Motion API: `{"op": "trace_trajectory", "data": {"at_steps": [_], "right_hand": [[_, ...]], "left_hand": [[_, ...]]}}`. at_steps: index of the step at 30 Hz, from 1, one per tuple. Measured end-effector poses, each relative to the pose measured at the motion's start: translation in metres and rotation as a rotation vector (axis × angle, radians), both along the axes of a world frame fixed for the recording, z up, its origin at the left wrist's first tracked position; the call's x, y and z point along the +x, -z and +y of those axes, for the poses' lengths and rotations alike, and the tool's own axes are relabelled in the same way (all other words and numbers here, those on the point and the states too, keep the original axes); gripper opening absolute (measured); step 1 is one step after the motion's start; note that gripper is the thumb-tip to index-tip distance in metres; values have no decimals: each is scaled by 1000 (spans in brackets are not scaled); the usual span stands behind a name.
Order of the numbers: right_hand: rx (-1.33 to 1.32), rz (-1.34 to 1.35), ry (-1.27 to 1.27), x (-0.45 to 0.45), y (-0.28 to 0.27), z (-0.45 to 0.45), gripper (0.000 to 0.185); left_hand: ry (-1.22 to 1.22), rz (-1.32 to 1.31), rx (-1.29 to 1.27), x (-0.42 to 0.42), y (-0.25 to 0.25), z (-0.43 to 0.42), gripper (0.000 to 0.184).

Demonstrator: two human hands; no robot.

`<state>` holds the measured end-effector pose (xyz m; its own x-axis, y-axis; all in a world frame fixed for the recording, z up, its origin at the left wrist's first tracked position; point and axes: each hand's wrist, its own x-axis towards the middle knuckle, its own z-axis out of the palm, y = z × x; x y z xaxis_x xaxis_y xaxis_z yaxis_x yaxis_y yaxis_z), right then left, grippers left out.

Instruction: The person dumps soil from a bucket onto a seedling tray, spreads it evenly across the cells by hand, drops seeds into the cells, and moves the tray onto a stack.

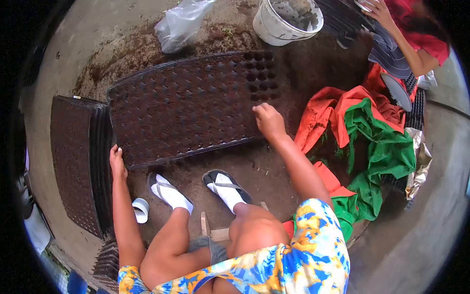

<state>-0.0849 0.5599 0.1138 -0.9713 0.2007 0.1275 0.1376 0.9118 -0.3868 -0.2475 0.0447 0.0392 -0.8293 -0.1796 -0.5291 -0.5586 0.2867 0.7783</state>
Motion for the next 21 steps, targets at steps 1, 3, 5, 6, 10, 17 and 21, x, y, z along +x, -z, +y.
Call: {"op": "trace_trajectory", "data": {"at_steps": [1,3,5,6,10,17,21], "right_hand": [[1,-25,-7,-3,-1,2,13],[-28,-66,30,0,-10,-1,14],[-74,-85,97,5,-28,-1,14],[-89,-93,80,11,-29,-2,15],[-46,-126,9,25,-12,-13,18],[-101,-141,58,45,-28,-15,18],[-48,-174,18,56,-10,-21,17]], "left_hand": [[-3,1,-11,1,0,0,36],[-13,-4,17,1,3,-3,36],[-23,12,24,-1,5,-2,35],[-20,21,14,0,4,-2,34],[-24,15,-27,0,1,0,33],[-20,-3,0,2,9,-8,36],[-26,26,-57,1,5,1,34]]}}
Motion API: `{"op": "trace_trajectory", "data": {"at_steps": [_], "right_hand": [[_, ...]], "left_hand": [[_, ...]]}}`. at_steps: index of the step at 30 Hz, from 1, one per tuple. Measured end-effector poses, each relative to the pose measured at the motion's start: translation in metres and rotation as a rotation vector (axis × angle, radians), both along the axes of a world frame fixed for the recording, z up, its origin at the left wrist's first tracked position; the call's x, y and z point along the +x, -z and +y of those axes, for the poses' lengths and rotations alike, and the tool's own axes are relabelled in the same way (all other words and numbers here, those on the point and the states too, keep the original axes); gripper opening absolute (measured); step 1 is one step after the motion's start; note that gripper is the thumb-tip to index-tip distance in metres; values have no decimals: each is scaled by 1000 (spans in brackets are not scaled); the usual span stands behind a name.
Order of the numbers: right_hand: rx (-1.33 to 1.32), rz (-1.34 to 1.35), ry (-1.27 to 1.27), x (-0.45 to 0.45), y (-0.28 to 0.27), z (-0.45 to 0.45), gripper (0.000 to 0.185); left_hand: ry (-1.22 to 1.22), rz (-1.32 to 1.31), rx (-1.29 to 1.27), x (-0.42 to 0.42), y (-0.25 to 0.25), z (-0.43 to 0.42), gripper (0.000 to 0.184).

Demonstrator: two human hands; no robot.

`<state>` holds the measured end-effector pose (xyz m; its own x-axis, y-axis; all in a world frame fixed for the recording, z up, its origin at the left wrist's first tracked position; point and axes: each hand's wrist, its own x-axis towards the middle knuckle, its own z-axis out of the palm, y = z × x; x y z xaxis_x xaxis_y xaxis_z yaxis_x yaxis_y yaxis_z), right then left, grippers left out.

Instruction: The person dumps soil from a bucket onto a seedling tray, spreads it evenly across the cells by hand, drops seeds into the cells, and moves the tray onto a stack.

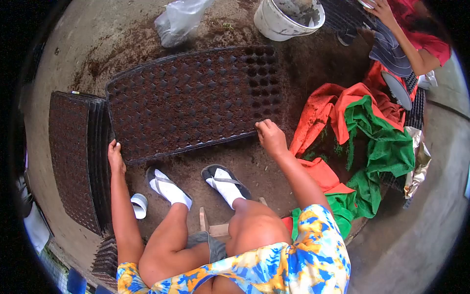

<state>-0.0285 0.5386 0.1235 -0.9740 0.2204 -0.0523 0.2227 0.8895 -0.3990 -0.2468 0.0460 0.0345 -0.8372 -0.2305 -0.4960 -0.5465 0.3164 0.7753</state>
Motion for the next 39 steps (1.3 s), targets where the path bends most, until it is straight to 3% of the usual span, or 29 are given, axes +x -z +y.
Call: {"op": "trace_trajectory", "data": {"at_steps": [6,10,17,20,25,39], "right_hand": [[-47,74,-29,-13,-18,-19,20],[-14,-3,-123,-14,11,-26,33],[-69,40,-116,-24,-19,-45,33],[-31,-14,-190,-21,13,-50,30],[-24,-27,-170,-40,-15,-50,28],[10,76,-166,-88,7,-33,28]], "left_hand": [[3,12,66,1,-2,-3,33],[-28,-10,89,1,-2,0,34],[11,13,69,0,3,-4,35],[-5,21,33,0,0,1,34],[-19,7,68,-1,-2,3,34],[-27,2,88,-1,-7,5,32]]}}
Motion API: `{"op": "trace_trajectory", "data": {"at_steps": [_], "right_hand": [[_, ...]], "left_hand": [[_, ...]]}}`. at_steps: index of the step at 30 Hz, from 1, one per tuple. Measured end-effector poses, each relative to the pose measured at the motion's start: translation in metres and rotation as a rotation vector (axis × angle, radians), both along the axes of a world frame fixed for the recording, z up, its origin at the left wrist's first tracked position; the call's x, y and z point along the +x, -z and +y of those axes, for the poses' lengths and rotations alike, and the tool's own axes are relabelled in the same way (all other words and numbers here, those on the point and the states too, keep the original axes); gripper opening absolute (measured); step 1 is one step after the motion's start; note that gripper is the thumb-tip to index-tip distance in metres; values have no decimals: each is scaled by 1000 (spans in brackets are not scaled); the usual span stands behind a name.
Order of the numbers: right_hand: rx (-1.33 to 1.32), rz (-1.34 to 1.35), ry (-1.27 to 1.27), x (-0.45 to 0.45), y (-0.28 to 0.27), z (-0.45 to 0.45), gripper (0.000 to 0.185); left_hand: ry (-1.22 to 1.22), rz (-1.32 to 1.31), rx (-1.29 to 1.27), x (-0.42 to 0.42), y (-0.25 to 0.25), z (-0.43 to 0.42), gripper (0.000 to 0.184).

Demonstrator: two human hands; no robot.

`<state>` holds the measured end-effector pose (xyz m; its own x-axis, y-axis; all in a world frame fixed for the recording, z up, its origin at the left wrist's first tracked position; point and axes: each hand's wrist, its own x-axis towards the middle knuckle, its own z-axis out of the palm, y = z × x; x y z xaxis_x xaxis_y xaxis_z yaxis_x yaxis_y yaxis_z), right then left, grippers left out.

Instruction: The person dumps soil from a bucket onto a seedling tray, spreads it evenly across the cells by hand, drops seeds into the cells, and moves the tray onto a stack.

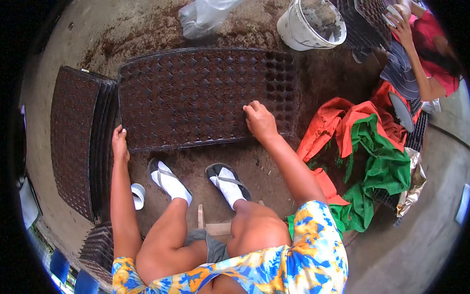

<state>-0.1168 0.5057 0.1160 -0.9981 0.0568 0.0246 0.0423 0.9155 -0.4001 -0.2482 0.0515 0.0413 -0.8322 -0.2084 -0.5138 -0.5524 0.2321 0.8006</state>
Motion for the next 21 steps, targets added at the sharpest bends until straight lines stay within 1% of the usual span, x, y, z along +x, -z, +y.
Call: {"op": "trace_trajectory", "data": {"at_steps": [2,3,6,7,8,10,11,14,15,17,18,19,21], "right_hand": [[-13,-77,22,-2,-11,4,26],[-21,-57,44,-7,-19,4,26],[0,52,55,-24,-9,7,27],[28,101,2,-26,0,7,28],[19,54,10,-29,2,11,27],[-5,-54,27,-31,-4,14,25],[0,-5,38,-33,-7,16,24],[37,119,85,-51,-15,12,20],[45,72,65,-52,0,16,18],[46,115,27,-55,12,22,17],[44,130,5,-57,11,21,16],[14,81,0,-58,8,25,17],[38,114,30,-65,-2,28,19]], "left_hand": [[15,3,-38,3,-8,4,33],[14,10,-31,2,-6,3,33],[12,-8,-5,6,-1,-1,34],[3,-21,9,5,-1,-1,34],[-9,-32,22,3,0,-2,34],[10,-16,-42,4,-7,3,35],[20,-9,-73,4,-10,5,35],[-4,-28,-39,4,-12,6,35],[3,-28,-19,6,-10,5,36],[10,-16,22,4,-2,-1,40],[10,-13,13,4,-4,-1,39],[10,-14,4,6,-5,0,39],[8,-6,3,4,-6,3,39]]}}
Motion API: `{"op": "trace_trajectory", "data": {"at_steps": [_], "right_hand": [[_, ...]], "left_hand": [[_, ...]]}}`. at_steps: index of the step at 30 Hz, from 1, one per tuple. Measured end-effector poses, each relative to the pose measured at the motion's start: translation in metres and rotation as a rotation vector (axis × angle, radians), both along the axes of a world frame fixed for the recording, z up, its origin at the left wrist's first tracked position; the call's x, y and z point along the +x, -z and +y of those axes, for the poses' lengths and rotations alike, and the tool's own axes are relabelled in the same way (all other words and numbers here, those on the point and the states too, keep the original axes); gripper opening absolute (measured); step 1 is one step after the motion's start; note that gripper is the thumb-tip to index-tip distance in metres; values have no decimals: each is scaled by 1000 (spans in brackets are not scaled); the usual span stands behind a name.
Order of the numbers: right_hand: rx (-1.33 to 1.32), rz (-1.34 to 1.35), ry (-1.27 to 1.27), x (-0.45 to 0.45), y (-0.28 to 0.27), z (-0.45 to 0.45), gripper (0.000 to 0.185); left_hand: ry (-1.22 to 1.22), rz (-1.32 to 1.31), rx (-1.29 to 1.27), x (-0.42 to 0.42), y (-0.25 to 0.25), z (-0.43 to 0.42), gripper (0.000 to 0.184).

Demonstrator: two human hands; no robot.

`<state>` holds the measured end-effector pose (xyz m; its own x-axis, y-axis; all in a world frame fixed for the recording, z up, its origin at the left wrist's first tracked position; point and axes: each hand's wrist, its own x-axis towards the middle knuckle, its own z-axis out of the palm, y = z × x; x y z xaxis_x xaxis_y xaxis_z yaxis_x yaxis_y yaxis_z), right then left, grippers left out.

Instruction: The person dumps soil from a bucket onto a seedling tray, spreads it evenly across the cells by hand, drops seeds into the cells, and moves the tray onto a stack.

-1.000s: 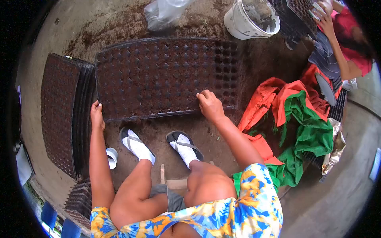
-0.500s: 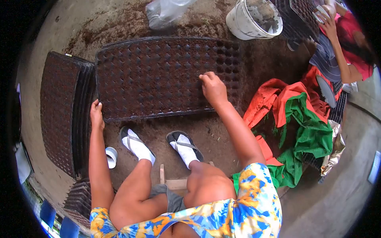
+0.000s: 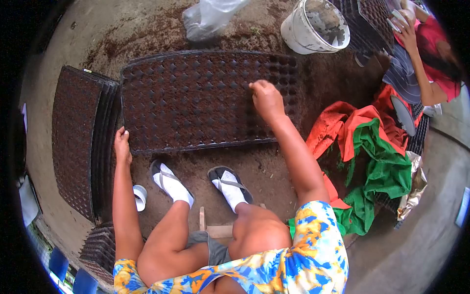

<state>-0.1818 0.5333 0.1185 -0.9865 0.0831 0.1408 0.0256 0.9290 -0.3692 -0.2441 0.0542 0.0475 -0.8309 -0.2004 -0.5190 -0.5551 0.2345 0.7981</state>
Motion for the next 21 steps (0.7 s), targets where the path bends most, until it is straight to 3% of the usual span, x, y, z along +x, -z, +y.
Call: {"op": "trace_trajectory", "data": {"at_steps": [2,6,12,15,17,21], "right_hand": [[24,19,62,-10,-10,-3,24],[144,66,-11,-15,27,1,28],[-59,40,46,-19,13,7,24],[-14,151,76,-43,-3,2,21],[63,77,33,-48,23,13,20],[22,-98,49,-58,10,22,19]], "left_hand": [[3,1,9,2,-1,-1,38],[14,5,-14,-1,0,-1,37],[18,12,-27,1,-3,0,34],[6,3,-28,2,-3,0,34],[-5,3,0,2,-2,0,34],[-3,10,-5,1,1,-2,35]]}}
